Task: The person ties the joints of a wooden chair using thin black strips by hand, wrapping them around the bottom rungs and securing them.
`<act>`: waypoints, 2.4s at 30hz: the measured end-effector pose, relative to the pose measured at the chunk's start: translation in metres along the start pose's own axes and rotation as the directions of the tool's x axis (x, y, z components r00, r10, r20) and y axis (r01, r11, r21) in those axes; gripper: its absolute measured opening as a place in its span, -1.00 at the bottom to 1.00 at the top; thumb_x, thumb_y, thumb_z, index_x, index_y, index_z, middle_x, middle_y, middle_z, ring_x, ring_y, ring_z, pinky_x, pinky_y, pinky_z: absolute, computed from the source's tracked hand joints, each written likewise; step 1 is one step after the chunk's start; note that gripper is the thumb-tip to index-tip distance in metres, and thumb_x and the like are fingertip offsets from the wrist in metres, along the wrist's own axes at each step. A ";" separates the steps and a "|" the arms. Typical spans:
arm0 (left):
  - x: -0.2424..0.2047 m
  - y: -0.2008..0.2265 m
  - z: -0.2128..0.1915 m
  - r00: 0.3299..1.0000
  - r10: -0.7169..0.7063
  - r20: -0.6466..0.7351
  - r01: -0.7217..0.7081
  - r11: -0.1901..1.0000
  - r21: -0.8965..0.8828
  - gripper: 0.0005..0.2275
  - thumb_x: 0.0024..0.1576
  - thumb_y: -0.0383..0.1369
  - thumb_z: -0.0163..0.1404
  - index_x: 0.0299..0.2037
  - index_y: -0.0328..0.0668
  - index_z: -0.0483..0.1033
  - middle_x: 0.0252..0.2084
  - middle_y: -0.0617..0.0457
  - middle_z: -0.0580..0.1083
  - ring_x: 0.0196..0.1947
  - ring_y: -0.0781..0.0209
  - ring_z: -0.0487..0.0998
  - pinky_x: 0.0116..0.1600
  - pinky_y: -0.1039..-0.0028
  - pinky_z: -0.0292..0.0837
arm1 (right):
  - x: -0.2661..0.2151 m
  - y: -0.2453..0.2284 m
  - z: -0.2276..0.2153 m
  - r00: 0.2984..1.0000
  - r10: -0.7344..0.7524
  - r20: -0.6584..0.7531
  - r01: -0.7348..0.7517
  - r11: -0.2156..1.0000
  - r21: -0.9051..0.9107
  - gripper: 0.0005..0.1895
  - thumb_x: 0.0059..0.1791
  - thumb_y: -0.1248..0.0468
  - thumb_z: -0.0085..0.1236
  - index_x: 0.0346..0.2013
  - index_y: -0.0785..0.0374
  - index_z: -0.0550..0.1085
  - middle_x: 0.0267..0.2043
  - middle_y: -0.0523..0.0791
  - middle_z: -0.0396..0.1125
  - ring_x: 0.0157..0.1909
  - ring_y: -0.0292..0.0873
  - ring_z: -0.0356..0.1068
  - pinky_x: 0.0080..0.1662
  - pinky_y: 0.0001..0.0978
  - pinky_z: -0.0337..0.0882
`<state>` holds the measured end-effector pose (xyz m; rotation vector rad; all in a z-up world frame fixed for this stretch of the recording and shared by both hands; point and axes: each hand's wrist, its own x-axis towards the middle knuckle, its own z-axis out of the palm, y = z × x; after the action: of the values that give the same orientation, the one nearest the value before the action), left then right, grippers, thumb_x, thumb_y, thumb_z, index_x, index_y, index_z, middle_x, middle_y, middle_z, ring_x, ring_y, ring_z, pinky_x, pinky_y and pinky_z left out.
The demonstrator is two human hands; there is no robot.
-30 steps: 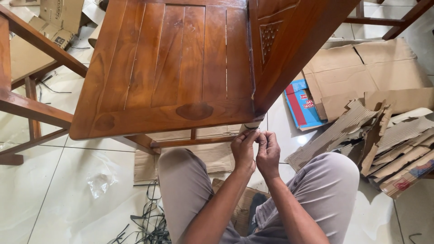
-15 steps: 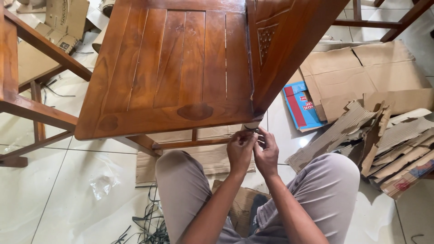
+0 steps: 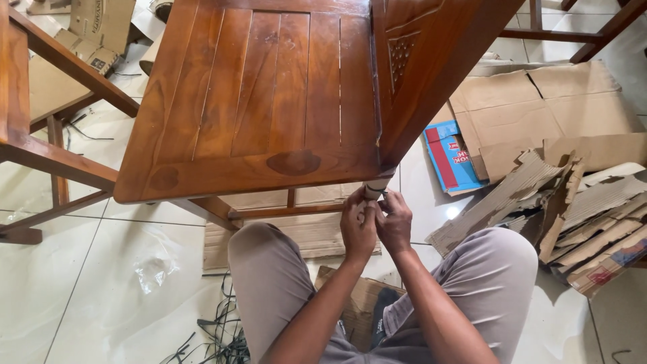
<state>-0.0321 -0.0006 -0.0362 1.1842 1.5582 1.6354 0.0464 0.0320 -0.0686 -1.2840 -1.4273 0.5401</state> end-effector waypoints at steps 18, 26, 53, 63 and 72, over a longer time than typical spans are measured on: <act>0.007 -0.005 -0.007 0.957 -0.255 0.142 0.277 0.945 -0.173 -0.59 0.23 -0.38 -0.11 0.31 -0.09 0.44 0.20 -0.15 0.50 0.29 -0.04 0.45 0.37 0.13 0.27 | -0.019 0.045 0.012 0.925 0.248 0.289 -0.243 0.969 -0.055 -0.37 0.04 0.22 0.12 0.37 0.40 0.24 0.25 0.21 0.26 0.01 0.22 0.50 0.04 -0.02 0.55; 0.014 -0.045 -0.023 0.904 -0.427 -0.030 0.425 0.904 -0.042 -0.69 0.26 -0.26 -0.11 0.16 -0.01 0.56 -0.01 -0.07 0.63 0.10 -0.02 0.61 0.20 0.19 0.43 | -0.027 0.064 0.002 0.750 0.508 0.424 -0.258 0.814 -0.521 -0.38 0.02 0.00 0.12 0.34 0.16 0.35 0.23 -0.01 0.36 0.08 -0.07 0.53 0.12 -0.06 0.53; 0.012 -0.173 -0.121 0.776 -0.551 -0.307 0.629 0.710 0.316 -0.75 0.11 -0.12 0.01 -0.05 0.26 0.64 -0.10 0.20 0.65 0.07 0.09 0.62 0.16 0.24 0.48 | -0.058 0.006 0.077 0.476 0.321 0.819 0.070 0.914 -0.399 -0.59 0.03 0.03 -0.03 0.13 -0.01 0.53 -0.05 -0.15 0.56 0.03 -0.03 0.54 0.11 -0.01 0.47; -0.047 -0.252 -0.178 0.656 -0.618 -0.433 0.744 0.436 0.506 -0.67 0.12 -0.05 -0.08 0.03 0.25 0.59 0.00 0.13 0.59 0.11 0.00 0.60 0.17 0.14 0.50 | -0.091 0.002 0.115 0.361 0.348 0.865 0.094 0.909 -0.405 -0.57 -0.01 -0.05 -0.04 0.11 -0.15 0.53 0.00 -0.23 0.54 0.09 -0.03 0.50 0.19 -0.01 0.43; -0.115 -0.227 -0.215 0.737 -0.518 -0.434 0.663 0.429 0.614 -0.77 0.14 -0.30 -0.02 0.00 -0.01 0.48 0.01 -0.04 0.43 0.12 -0.15 0.54 0.24 0.12 0.46 | -0.128 -0.072 0.130 0.192 0.232 0.954 0.166 0.950 -0.265 -0.54 0.01 0.00 -0.11 0.14 -0.04 0.53 0.05 -0.12 0.52 0.16 0.14 0.45 0.22 0.07 0.40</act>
<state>-0.2088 -0.1664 -0.2647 0.6339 2.5335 0.6000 -0.1213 -0.0649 -0.0988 -1.1856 -2.6913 1.4174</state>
